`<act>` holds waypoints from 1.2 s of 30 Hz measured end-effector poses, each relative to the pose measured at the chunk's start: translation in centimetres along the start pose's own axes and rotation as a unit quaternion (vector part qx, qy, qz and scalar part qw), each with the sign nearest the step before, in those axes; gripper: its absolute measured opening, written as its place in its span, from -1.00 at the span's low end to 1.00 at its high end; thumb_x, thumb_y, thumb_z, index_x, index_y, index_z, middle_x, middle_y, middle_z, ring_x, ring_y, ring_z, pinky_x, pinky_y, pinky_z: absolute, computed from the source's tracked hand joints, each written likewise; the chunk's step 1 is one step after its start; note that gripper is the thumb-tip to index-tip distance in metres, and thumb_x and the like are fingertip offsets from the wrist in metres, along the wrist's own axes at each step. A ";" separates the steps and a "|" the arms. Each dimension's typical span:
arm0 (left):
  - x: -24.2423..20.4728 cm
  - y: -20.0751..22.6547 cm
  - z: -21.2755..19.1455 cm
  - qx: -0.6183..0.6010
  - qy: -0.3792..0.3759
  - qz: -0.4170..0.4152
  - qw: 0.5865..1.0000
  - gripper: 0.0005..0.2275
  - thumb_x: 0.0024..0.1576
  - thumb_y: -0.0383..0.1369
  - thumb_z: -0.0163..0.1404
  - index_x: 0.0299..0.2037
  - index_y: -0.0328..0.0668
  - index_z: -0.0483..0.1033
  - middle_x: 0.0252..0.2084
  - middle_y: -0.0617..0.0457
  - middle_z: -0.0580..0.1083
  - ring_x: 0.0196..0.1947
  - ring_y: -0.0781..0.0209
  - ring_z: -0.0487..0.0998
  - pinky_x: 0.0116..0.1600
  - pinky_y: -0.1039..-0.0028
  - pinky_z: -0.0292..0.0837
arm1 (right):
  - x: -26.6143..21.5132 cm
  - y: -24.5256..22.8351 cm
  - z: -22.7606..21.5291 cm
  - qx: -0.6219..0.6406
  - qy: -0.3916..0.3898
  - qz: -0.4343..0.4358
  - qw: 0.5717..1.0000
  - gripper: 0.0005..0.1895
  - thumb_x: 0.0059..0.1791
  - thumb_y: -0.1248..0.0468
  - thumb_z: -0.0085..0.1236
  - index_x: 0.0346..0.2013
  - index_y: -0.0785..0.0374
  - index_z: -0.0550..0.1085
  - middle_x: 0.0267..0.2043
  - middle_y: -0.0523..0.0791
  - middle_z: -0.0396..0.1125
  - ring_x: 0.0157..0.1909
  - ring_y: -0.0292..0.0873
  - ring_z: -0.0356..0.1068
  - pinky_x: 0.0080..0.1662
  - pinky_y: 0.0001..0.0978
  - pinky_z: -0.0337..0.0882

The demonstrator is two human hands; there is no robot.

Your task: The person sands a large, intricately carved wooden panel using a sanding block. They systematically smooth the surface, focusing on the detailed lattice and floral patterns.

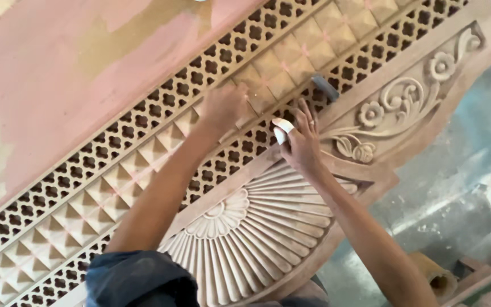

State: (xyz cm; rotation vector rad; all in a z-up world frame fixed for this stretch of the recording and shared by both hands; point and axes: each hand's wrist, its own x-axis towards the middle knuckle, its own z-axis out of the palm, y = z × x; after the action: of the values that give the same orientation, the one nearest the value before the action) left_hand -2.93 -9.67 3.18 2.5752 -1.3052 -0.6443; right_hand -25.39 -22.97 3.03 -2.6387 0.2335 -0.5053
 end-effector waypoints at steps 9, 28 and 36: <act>-0.4 0.5 -3.0 0.040 0.010 0.051 0.998 -0.82 0.17 -0.33 -0.03 -0.05 -0.04 0.50 -0.43 0.01 0.53 -0.45 0.11 0.55 -0.34 0.17 0.44 | 1.5 -0.8 -0.3 -0.081 -0.005 0.237 0.968 -0.26 0.09 0.09 -0.03 0.50 0.37 0.07 0.62 0.19 -0.15 0.66 0.22 -0.23 0.58 0.21 -0.28; 2.3 2.4 -4.6 0.085 0.021 0.112 0.990 -0.82 0.38 -0.29 -0.16 -0.15 -0.18 0.45 -0.53 0.09 0.44 -0.61 0.25 0.40 -0.53 0.40 0.30 | 3.1 -1.8 -0.8 -0.132 -0.088 0.235 0.959 -0.19 0.13 -0.08 -0.03 0.54 0.24 0.00 0.61 0.19 -0.36 0.60 0.39 -0.39 0.47 0.35 -0.42; 0.4 -1.0 -1.6 -0.011 -0.002 0.109 0.994 -0.80 0.38 -0.35 -0.16 -0.01 -0.08 0.57 -0.47 0.17 0.42 -0.61 0.35 0.29 -0.47 0.39 0.30 | 2.8 -1.1 0.0 -0.154 -0.081 0.222 0.959 -0.17 0.10 -0.11 -0.03 0.54 0.18 -0.02 0.60 0.16 -0.35 0.57 0.38 -0.40 0.46 0.38 -0.42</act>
State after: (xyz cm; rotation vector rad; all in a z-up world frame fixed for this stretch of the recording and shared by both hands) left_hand -1.28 -9.47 4.12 2.3691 -1.5435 -0.6171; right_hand -22.71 -22.71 4.38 -2.7759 0.8915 -0.1055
